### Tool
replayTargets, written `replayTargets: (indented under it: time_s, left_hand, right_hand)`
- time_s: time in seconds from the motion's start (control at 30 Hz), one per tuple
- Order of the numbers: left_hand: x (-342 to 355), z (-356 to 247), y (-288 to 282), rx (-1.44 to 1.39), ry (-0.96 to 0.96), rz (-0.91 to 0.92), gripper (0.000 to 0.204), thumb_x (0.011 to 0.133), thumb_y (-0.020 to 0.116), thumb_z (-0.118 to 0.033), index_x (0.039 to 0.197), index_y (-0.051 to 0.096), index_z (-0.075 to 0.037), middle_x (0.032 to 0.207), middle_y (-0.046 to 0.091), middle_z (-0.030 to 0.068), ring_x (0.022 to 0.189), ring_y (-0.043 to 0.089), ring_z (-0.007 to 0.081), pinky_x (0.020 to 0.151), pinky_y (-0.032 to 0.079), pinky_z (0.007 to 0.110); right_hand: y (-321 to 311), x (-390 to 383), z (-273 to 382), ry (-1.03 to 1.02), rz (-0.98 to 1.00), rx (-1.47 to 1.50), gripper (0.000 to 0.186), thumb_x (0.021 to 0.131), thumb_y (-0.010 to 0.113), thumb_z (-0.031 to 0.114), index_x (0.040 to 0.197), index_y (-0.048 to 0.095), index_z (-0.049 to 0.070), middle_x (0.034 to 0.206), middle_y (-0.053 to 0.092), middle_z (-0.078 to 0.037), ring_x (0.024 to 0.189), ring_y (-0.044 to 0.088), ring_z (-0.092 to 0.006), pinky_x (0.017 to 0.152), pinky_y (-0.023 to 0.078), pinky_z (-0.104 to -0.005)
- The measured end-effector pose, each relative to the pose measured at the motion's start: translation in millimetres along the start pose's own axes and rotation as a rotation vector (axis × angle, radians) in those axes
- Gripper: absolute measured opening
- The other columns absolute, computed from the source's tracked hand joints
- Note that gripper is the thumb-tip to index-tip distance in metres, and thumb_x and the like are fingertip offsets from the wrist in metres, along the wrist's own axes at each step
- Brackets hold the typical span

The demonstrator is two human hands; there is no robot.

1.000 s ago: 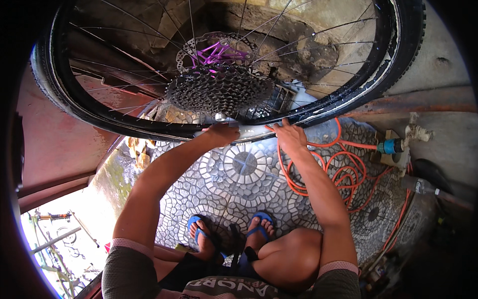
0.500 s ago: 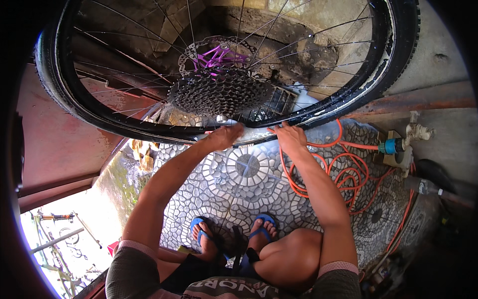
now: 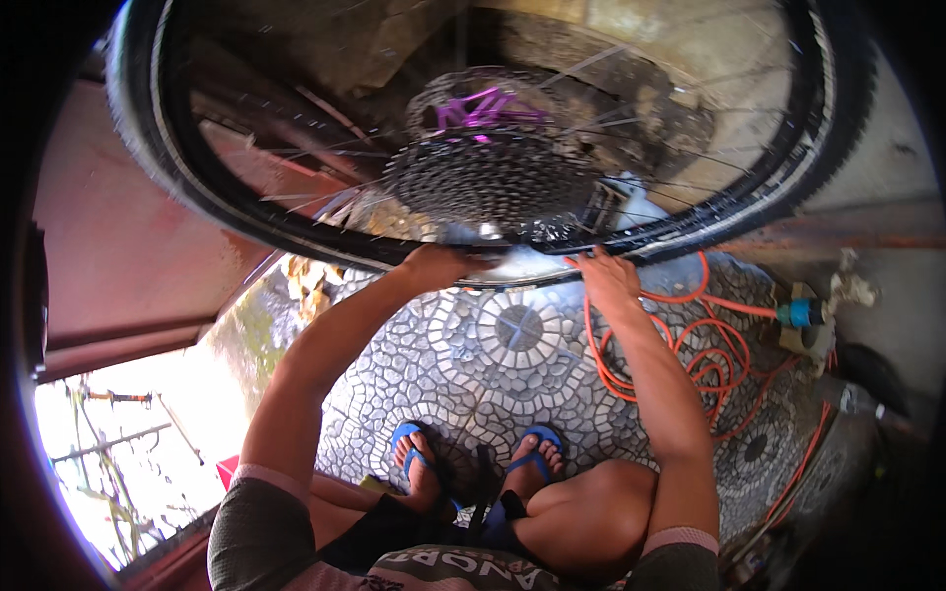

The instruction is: The person removes the tire from a bicycle wheel using a tire lever, then re-seats the tire bead onto the rim by hand. The wheel is held upright and rotated as needed during the process.

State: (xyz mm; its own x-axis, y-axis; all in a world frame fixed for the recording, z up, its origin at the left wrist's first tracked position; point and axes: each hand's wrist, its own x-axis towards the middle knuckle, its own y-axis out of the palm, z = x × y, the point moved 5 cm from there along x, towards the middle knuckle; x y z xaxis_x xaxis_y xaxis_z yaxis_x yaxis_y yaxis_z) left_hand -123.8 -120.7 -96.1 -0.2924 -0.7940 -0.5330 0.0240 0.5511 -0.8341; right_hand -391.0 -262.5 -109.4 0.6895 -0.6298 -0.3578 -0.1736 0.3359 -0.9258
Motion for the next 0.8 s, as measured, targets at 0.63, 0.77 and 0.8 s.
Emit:
replayTargets:
  time_s: [0.63, 0.77, 0.8]
  left_hand:
    - [-23.7, -21.8, 8.3, -0.024, -0.103, -0.284, 0.029, 0.094, 0.059, -0.015, 0.119, 0.068, -0.004, 0.100, 0.075, 0.0114, 0.096, 0.075, 0.0300, 0.078, 0.061, 0.043]
    - [-132.4, -1.0, 45.2, -0.015, -0.036, -0.091, 0.017, 0.094, 0.057, -0.016, 0.106, 0.067, -0.010, 0.095, 0.073, 0.0092, 0.089, 0.075, 0.0308, 0.071, 0.062, 0.043]
    - [-166.9, 31.0, 81.8, -0.003, -0.152, 0.074, 0.017, 0.094, 0.058, -0.019, 0.104, 0.067, -0.009, 0.094, 0.072, 0.0102, 0.090, 0.075, 0.0304, 0.073, 0.062, 0.043]
  right_hand:
    - [-22.4, -17.6, 17.6, -0.054, -0.090, -0.011, 0.017, 0.093, 0.061, 0.018, 0.108, 0.065, 0.013, 0.115, 0.071, -0.019, 0.095, 0.071, -0.0360, 0.081, 0.054, -0.0484]
    - [-13.6, -7.0, 11.4, -0.065, -0.057, -0.009, 0.025, 0.090, 0.069, 0.019, 0.112, 0.063, 0.010, 0.122, 0.068, -0.020, 0.095, 0.070, -0.0393, 0.084, 0.055, -0.0499]
    - [-11.8, 1.5, 23.8, -0.047, 0.003, -0.022, 0.029, 0.092, 0.068, 0.020, 0.119, 0.064, 0.010, 0.124, 0.068, -0.019, 0.105, 0.069, -0.0354, 0.090, 0.053, -0.0476]
